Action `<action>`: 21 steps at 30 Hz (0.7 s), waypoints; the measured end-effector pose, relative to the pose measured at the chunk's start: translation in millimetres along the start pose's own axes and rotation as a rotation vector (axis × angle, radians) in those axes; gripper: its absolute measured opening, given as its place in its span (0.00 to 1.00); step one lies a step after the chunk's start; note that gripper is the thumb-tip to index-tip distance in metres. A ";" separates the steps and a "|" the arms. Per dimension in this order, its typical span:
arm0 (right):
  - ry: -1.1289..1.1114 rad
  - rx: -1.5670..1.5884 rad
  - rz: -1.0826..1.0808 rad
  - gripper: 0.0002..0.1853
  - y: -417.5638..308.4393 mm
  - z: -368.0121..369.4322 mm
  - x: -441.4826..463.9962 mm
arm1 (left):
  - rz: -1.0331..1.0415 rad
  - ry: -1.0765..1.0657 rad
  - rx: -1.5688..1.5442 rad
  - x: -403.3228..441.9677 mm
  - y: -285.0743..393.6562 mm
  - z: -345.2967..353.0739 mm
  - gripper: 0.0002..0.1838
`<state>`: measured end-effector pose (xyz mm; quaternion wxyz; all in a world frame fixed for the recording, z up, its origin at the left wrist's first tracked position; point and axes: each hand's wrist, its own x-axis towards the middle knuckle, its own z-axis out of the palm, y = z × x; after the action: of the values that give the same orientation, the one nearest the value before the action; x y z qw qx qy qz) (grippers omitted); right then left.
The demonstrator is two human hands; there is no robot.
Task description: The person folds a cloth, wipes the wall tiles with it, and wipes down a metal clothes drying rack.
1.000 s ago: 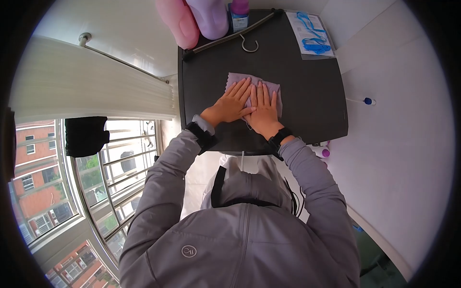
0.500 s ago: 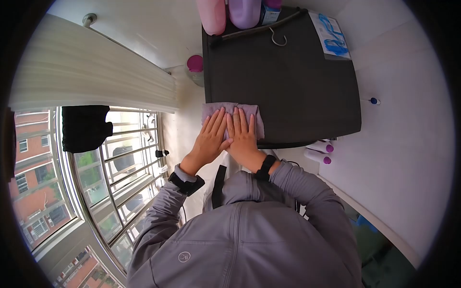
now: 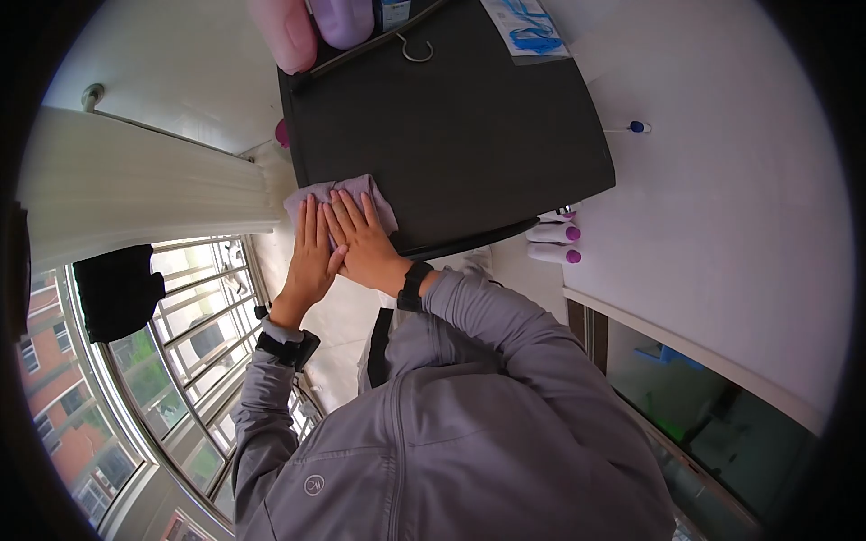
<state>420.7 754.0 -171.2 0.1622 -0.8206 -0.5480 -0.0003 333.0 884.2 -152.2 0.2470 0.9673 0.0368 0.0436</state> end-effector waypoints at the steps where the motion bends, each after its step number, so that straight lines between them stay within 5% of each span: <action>1: -0.041 -0.014 0.002 0.41 5.0 -4.9 -5.6 | -0.015 -0.016 0.053 0.2 7.7 3.9 0.40; 13: -0.004 0.246 -0.077 0.41 177.4 -80.0 -106.7 | -0.048 -0.059 0.164 97.3 157.5 88.7 0.44; 21: -0.032 0.124 0.088 0.41 303.5 -141.3 -186.9 | 0.046 -0.106 0.131 200.1 273.8 150.6 0.44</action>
<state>644.1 443.0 -151.3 0.2036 -0.8322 -0.5128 0.0540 560.8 591.7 -138.9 0.1840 0.9829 0.0041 -0.0047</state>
